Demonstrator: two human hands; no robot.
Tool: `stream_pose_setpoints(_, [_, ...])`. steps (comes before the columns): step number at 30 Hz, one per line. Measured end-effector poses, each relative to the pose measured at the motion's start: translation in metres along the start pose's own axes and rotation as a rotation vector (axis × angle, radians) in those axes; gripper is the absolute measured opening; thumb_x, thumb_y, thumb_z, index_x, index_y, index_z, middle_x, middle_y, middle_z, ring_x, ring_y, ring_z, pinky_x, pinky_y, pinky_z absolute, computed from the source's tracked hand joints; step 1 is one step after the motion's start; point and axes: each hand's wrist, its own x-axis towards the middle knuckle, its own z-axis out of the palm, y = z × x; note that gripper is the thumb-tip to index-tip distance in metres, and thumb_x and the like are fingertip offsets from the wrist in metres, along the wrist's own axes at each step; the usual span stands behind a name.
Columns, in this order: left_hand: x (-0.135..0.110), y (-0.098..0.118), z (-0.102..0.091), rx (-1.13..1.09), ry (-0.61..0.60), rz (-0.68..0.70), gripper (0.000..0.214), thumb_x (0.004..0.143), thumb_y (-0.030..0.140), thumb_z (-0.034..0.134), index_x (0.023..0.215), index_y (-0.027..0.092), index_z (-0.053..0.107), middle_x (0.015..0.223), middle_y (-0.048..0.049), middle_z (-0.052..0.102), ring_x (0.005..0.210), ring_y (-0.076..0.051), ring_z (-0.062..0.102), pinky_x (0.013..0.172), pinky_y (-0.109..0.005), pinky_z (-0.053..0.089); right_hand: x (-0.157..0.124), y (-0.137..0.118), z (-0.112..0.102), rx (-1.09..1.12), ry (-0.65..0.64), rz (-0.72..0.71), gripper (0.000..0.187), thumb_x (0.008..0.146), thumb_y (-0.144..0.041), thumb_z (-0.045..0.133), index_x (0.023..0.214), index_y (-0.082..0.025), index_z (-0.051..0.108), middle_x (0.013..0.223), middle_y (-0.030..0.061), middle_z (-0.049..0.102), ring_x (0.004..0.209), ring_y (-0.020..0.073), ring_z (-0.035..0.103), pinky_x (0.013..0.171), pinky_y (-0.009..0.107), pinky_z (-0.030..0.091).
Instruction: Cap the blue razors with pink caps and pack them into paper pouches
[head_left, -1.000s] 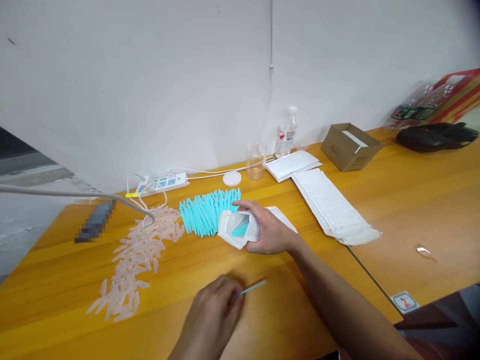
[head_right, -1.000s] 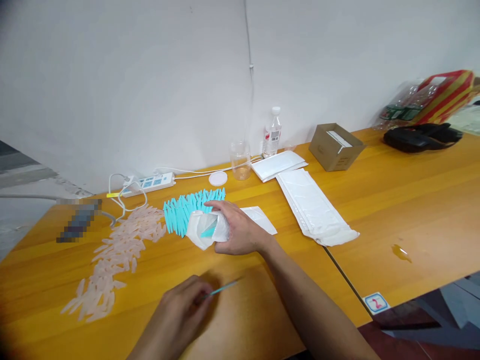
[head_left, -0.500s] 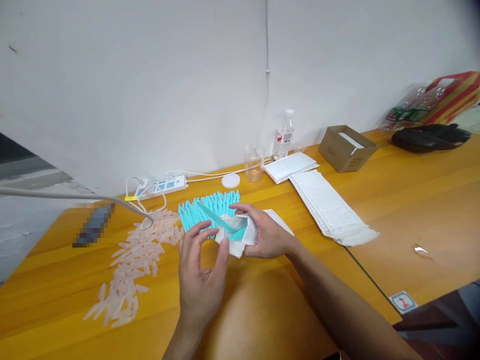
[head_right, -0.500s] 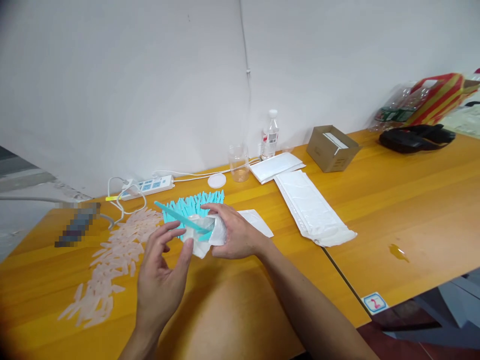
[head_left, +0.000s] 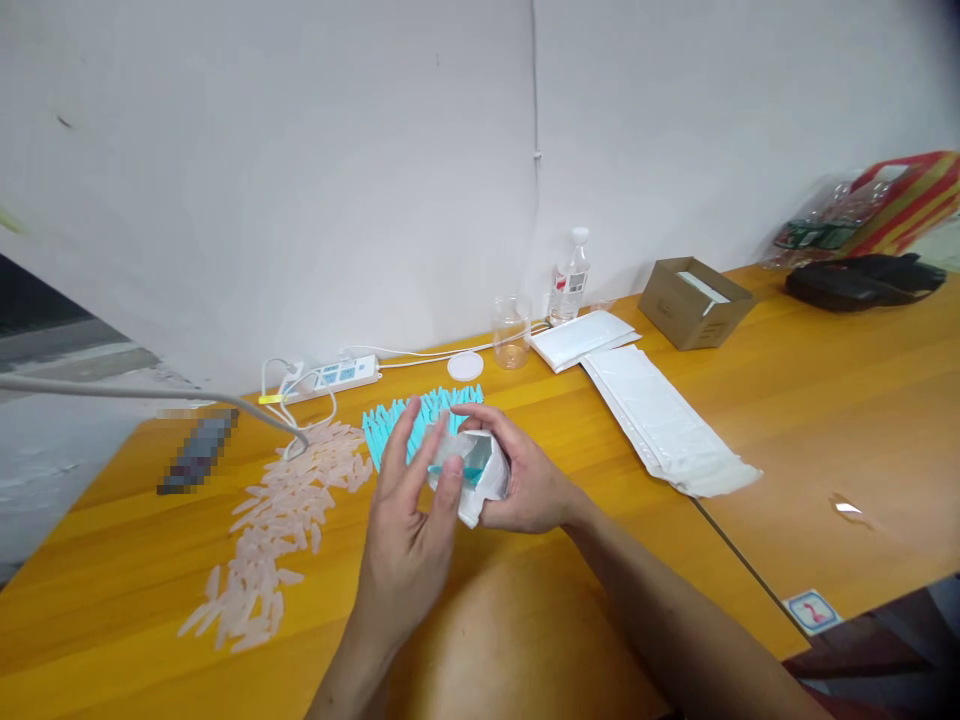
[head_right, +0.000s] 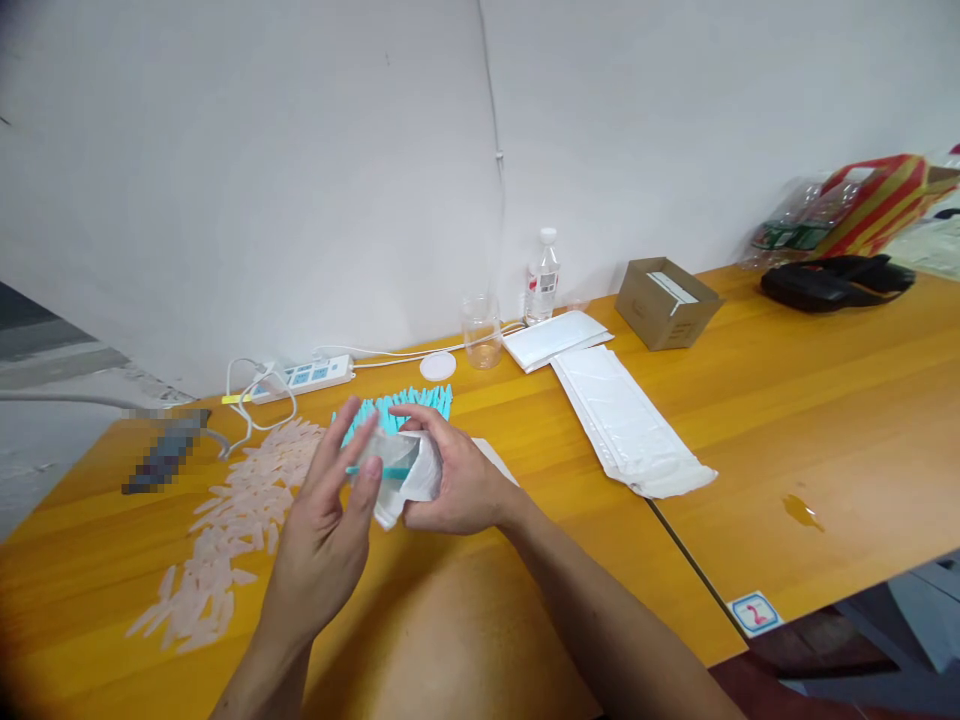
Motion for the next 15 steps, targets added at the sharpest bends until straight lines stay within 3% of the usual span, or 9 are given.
stream_pose_setpoints(3, [-0.004,0.013,-0.011,-0.041,0.079,0.063,0.079,0.092,0.048,0.06,0.158,0.039,0.018,0.166,-0.0036,0.022,0.146,-0.032,0.036,0.117,-0.055,0.034,0.003,-0.017,0.015,0.131,0.114,0.048,0.094,0.064,-0.017,0.071,0.147,-0.029,0.029,0.125,0.0074,0.052,0.093,0.0192,0.061,0.082,0.032,0.054])
stream_pose_setpoints(5, [-0.006,0.019,-0.014,-0.018,0.062,0.079,0.097,0.084,0.05,0.069,0.159,0.04,0.009,0.165,-0.0063,0.025,0.14,-0.034,0.046,0.11,-0.054,0.044,0.004,-0.027,0.024,0.18,0.206,0.077,0.103,0.068,-0.018,0.072,0.153,-0.031,0.016,0.132,0.0098,0.048,0.096,0.0203,0.062,0.084,0.034,0.056])
stream_pose_setpoints(7, [-0.007,0.019,-0.013,0.033,-0.016,0.021,0.101,0.079,0.048,0.075,0.159,0.036,0.014,0.155,-0.0102,0.043,0.129,-0.033,0.057,0.101,-0.05,0.053,0.001,-0.029,0.03,0.123,0.244,0.089,0.118,0.069,-0.023,0.077,0.156,-0.032,-0.002,0.144,0.0134,0.039,0.114,0.0258,0.058,0.096,0.041,0.053])
stream_pose_setpoints(10, [-0.01,0.007,-0.01,0.08,-0.084,-0.108,0.068,0.086,0.043,0.069,0.147,0.027,0.044,0.129,-0.0095,0.068,0.11,-0.028,0.069,0.09,-0.04,0.059,-0.011,-0.019,0.033,-0.07,0.123,0.09,0.146,0.06,-0.039,0.089,0.155,-0.028,-0.022,0.16,0.0174,0.015,0.145,0.037,0.029,0.116,0.057,0.032])
stream_pose_setpoints(12, [-0.012,0.0,-0.012,0.095,-0.041,-0.13,0.05,0.091,0.042,0.062,0.138,0.025,0.054,0.127,-0.0092,0.069,0.109,-0.026,0.07,0.09,-0.038,0.059,-0.023,-0.009,0.036,-0.172,0.017,0.121,0.151,0.059,-0.052,0.088,0.153,-0.027,-0.027,0.164,0.0177,0.005,0.15,0.0397,0.013,0.118,0.064,0.024])
stream_pose_setpoints(15, [-0.014,-0.001,-0.017,0.112,0.085,-0.1,0.057,0.094,0.042,0.059,0.148,0.029,0.043,0.143,-0.0086,0.058,0.124,-0.026,0.061,0.098,-0.038,0.055,-0.038,-0.003,0.047,-0.312,0.006,0.108,0.146,0.062,-0.064,0.082,0.155,-0.026,-0.023,0.164,0.0188,0.005,0.151,0.0417,0.008,0.117,0.068,0.021])
